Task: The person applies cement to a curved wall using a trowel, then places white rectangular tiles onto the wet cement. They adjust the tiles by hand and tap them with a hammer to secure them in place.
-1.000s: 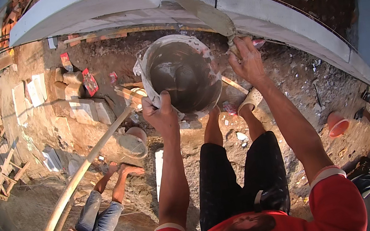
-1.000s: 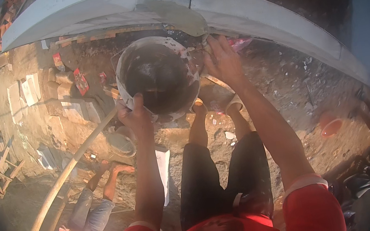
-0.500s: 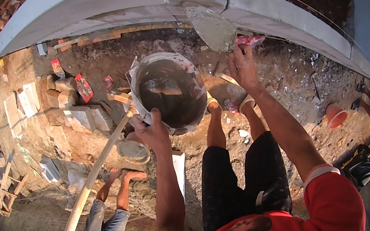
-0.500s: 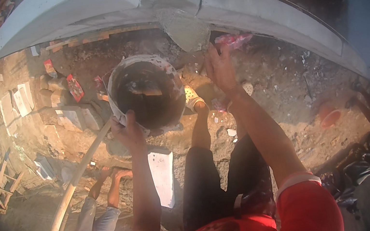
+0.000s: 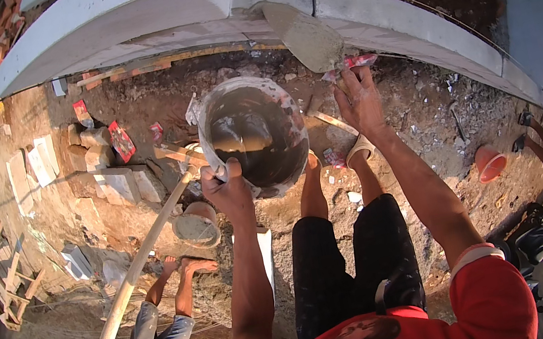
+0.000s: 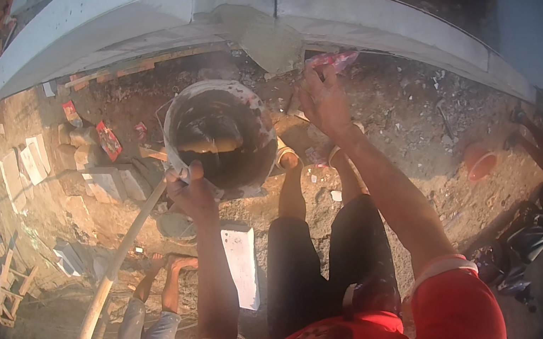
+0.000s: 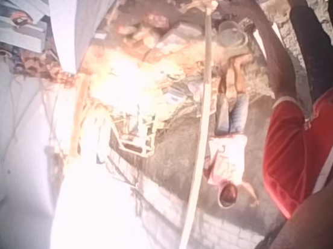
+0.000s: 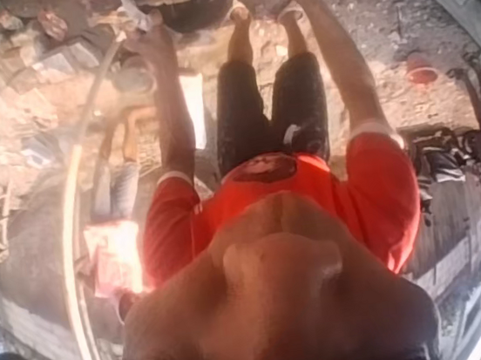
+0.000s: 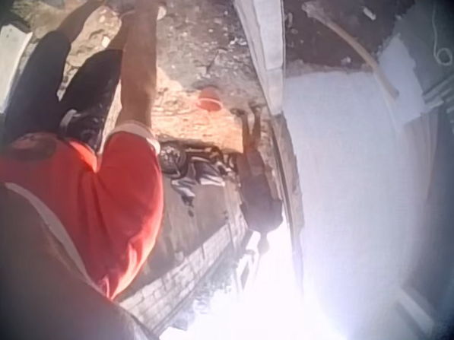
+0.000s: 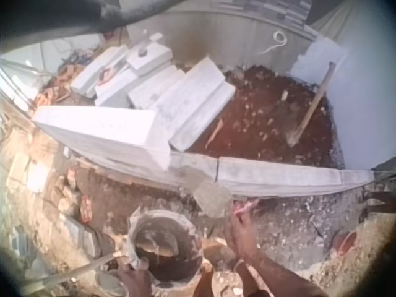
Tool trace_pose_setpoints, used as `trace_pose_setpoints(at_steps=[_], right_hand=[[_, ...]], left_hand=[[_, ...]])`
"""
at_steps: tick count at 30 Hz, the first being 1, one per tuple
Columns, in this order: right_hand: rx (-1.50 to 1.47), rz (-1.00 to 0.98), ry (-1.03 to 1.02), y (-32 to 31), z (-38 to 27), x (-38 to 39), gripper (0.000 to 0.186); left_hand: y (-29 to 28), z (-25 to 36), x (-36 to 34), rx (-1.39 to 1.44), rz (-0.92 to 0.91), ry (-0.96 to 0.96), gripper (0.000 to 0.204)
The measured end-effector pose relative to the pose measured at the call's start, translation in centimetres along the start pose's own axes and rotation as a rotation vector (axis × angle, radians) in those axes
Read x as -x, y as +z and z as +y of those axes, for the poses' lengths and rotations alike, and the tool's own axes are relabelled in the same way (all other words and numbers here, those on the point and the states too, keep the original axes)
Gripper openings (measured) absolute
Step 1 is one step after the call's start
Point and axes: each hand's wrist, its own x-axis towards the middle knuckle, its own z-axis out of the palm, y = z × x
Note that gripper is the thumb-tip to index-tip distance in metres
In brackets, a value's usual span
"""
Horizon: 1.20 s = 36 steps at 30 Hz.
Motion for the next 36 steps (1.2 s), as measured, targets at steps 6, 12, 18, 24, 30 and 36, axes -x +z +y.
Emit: trace_pose_setpoints(at_steps=[6, 12, 18, 24, 30, 36], right_hand=[[0.021, -0.032, 0.051, -3.2, -3.6, -4.8, 0.045], [0.151, -0.119, 0.150, -4.6, -5.8, -7.1, 0.043], [0.253, -0.070, 0.132, -9.0, -3.1, -8.6, 0.043], [0.214, -0.106, 0.239, -12.1, -1.4, -4.1, 0.045], [0.324, -0.071, 0.227, -10.1, 1.3, -6.5, 0.045], [0.090, -0.120, 0.335, -16.2, 1.7, -2.4, 0.045]], left_hand=[[1.0, 0.4, 0.3, 0.054, -0.026, -0.020, 0.031], [1.3, 2.0, 0.4, 0.005, -0.038, -0.047, 0.030], [1.4, 2.1, 0.0, -0.099, -0.034, -0.026, 0.027], [2.3, 1.7, 0.0, -0.064, -0.062, 0.027, 0.018], [4.5, 2.6, 0.3, -0.029, -0.148, 0.068, 0.015], [6.5, 3.5, 0.4, 0.080, -0.199, 0.067, 0.015]])
